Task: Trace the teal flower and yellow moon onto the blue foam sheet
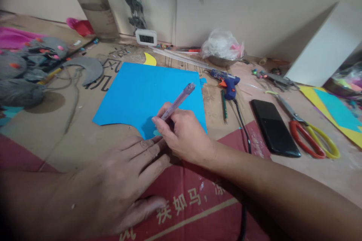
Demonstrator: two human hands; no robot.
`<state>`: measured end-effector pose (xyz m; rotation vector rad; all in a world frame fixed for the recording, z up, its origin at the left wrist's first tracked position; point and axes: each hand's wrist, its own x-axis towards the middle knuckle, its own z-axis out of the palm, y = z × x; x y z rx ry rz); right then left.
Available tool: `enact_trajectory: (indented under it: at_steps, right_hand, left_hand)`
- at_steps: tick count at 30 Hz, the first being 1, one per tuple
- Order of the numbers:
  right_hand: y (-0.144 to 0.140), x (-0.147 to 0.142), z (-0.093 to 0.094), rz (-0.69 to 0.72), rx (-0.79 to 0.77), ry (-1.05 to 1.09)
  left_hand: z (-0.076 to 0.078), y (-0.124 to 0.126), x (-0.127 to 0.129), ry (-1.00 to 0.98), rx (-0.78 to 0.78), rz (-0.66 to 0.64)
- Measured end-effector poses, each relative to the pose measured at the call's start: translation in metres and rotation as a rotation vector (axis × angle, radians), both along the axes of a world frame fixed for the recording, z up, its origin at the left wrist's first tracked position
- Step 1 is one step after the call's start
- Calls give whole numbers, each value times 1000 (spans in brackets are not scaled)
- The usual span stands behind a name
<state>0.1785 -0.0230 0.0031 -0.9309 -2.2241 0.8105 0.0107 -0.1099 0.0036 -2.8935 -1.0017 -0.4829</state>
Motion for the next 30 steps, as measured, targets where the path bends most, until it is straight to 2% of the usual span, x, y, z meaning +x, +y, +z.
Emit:
enact_trajectory:
  at_steps: [20, 30]
  right_hand:
    - [-1, 0, -2, -14, 7, -106]
    - [-2, 0, -1, 22, 11, -129]
  left_hand:
    - [0, -1, 1, -14, -5, -6]
    - [0, 0, 1, -6, -19, -8]
